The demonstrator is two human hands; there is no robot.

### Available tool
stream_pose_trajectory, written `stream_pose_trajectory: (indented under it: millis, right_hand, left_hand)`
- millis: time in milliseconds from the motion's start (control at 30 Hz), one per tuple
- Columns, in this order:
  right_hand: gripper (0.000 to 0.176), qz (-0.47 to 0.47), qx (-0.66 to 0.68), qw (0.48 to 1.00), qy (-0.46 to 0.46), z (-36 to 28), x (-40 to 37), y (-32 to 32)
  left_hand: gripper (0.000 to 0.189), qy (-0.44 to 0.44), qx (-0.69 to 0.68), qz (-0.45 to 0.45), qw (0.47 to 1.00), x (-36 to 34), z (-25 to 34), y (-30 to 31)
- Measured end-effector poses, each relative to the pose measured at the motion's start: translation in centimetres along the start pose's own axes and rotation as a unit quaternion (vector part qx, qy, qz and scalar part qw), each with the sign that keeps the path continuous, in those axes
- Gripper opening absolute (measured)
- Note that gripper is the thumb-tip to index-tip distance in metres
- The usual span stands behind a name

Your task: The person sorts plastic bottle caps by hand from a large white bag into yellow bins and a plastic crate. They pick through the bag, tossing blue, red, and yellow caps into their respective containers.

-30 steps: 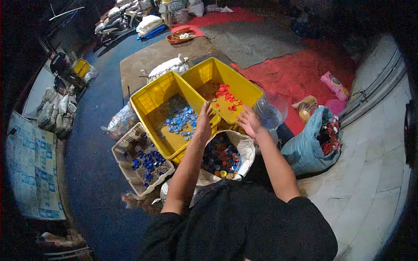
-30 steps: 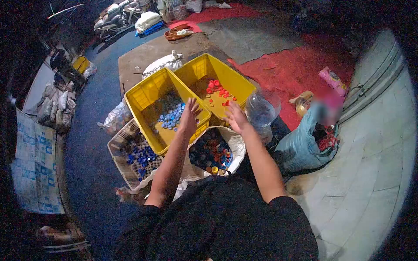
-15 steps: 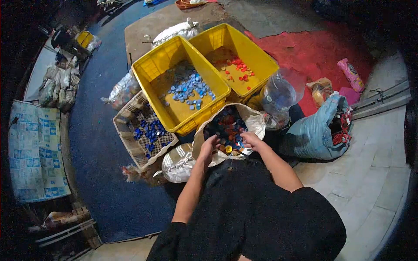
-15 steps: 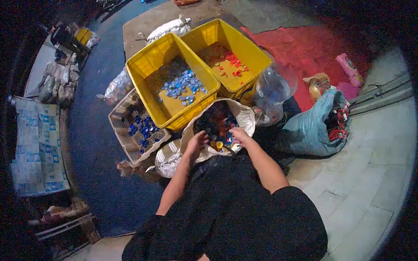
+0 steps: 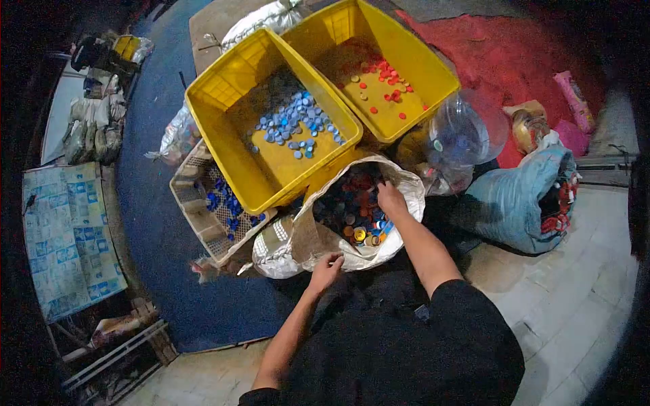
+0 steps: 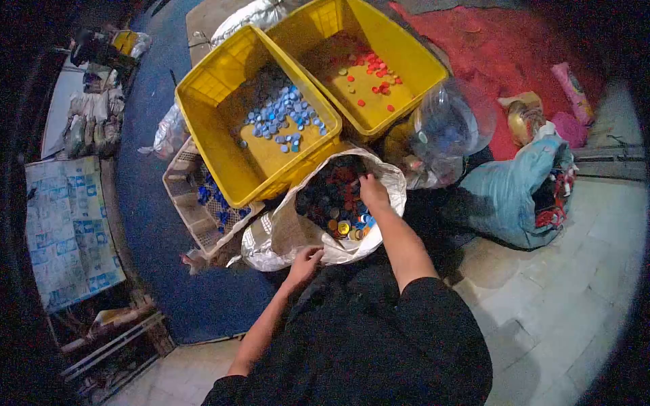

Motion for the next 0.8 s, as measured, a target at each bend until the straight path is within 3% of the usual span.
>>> stream_pose_trajectory:
  millis: [67, 100, 167, 233, 300, 367, 400, 433, 500, 567, 733, 800]
  right_hand:
    - [0.020, -0.272, -0.011, 0.961, -0.054, 1.5, 1.8, -0.7]
    - [0.020, -0.281, -0.010, 0.958, -0.053, 2.1, 1.6, -1.6]
    - [0.019, -0.221, -0.019, 0.973, -0.066, 3.4, 1.6, -3.5]
    - [0.020, -0.230, -0.008, 0.972, -0.047, 3.5, 1.4, -2.7]
    - [0.021, -0.240, -0.003, 0.971, -0.024, 3.1, 1.0, -0.3]
    - [0.025, -0.059, 0.136, 0.989, 0.001, 1.0, 0.0, 3.1]
    - [0.025, -0.007, 0.140, 0.990, 0.009, 0.5, -0.7, 3.8]
    - [0.025, -0.012, 0.138, 0.990, 0.011, -0.1, -1.3, 4.9]
    - [0.022, -0.030, 0.334, 0.930, -0.154, -0.6, -3.0, 6.8]
    - [0.023, -0.059, 0.442, 0.866, -0.224, 0.2, -5.3, 7.4]
    - [0.024, -0.074, 0.469, 0.832, -0.288, 1.2, -7.7, 8.9]
    - [0.022, -0.099, 0.472, 0.827, -0.289, 1.9, -7.3, 8.5]
  left_hand:
    - [0.033, 0.034, -0.010, -0.003, 0.999, 0.1, 2.4, -1.0]
    - [0.032, 0.055, -0.021, -0.007, 0.998, 0.5, 3.3, -1.6]
    - [0.030, 0.051, -0.006, 0.017, 0.999, 1.9, 5.1, -2.3]
    - [0.025, -0.043, 0.057, 0.112, 0.991, 3.7, 7.0, -2.6]
    - [0.020, -0.111, 0.015, 0.144, 0.983, 7.5, 8.1, -2.6]
    - [0.019, -0.105, 0.036, 0.159, 0.981, 11.1, 10.0, -2.3]
    - [0.024, -0.046, 0.096, 0.142, 0.984, 13.2, 10.4, -2.3]
    - [0.024, -0.043, 0.090, 0.142, 0.985, 15.9, 9.4, -2.8]
    - [0.030, -0.021, 0.162, 0.126, 0.979, 21.0, 7.3, -4.4]
    - [0.031, -0.011, 0.143, 0.098, 0.985, 21.9, 8.4, -5.0]
    - [0.032, 0.033, 0.088, -0.009, 0.996, 22.0, 9.4, -6.1]
    - [0.026, -0.004, 0.226, 0.046, 0.973, 22.9, 8.0, -6.3]
Point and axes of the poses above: each hand's wrist, its own x-axis towards the middle knuckle, its own y-axis out of the back of the hand, z = x × y, the point moved 1 cm from there along x, towards the middle knuckle, and after that the axes turned 14 degrees about y, right-handed, at the moved point
